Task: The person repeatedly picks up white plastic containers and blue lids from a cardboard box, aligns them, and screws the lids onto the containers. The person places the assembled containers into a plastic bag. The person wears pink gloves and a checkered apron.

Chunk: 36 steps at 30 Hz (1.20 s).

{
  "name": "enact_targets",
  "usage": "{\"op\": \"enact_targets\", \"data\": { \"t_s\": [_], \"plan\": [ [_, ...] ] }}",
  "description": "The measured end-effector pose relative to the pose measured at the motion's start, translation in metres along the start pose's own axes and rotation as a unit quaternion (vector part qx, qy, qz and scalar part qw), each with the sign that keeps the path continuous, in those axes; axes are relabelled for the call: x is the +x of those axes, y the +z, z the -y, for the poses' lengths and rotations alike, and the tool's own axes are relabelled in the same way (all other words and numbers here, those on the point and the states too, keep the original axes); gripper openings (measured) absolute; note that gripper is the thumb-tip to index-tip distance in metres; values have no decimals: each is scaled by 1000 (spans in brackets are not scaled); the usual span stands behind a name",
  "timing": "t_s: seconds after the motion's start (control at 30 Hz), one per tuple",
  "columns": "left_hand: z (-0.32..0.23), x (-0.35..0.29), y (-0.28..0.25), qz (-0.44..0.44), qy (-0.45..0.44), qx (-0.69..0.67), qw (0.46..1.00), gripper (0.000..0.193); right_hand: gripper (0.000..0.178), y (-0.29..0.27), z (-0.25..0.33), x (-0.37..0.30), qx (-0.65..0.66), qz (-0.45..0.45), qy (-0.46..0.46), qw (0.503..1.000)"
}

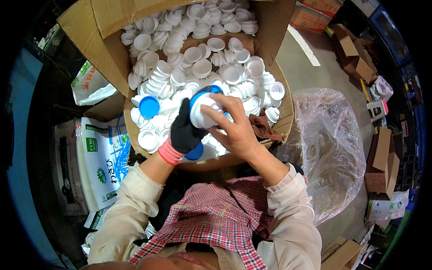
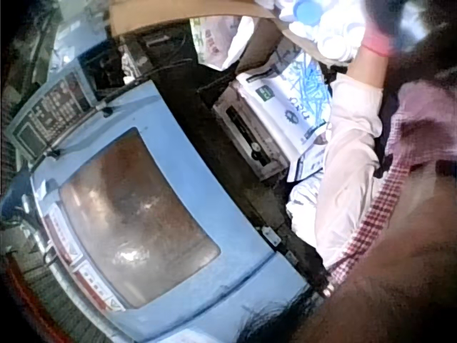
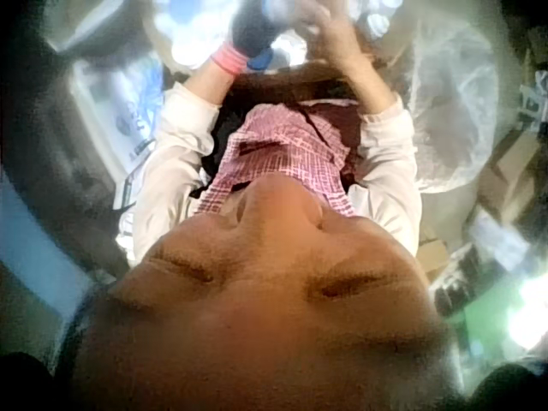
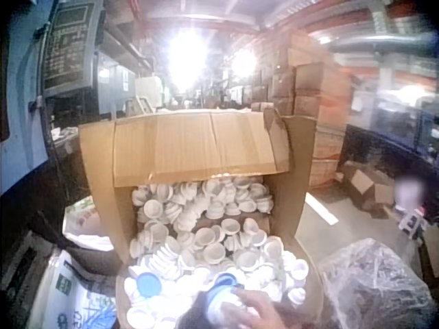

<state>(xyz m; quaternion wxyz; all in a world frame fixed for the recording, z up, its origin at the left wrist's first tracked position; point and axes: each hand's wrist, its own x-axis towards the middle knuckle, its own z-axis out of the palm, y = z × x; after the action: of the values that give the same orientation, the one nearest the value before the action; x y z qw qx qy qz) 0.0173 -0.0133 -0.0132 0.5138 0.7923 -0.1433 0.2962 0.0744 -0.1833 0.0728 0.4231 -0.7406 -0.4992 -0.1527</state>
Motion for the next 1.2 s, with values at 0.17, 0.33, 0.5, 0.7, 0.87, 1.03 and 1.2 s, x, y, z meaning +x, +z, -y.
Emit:
{"op": "enact_targets", "data": {
  "t_s": [0.17,0.33,0.5,0.7,0.87,1.03,1.2],
  "plan": [
    [-33,45,-26,76,-173,-677,712,54,70,-2,-2,-3,-97,-2,-90,991],
    [-21,21,-13,-42,6,-254,966,67,62,0,11,-2,-135,-39,-88,986],
    [-19,11,-19,-10,-110,-158,981,63,55,2,22,4,-183,-32,-113,976],
    [-37,27,-25,32,-229,-478,847,55,54,-1,31,7,-177,-21,-105,978],
    [-41,32,-23,11,-240,-426,872,56,53,-3,33,8,-170,-8,-83,982],
    [-46,32,-26,50,-226,-471,852,56,53,-5,34,10,-170,-1,-84,982],
    [-31,14,-25,43,-219,-431,874,53,53,-5,34,9,-165,-1,-82,983]
  ]
}}
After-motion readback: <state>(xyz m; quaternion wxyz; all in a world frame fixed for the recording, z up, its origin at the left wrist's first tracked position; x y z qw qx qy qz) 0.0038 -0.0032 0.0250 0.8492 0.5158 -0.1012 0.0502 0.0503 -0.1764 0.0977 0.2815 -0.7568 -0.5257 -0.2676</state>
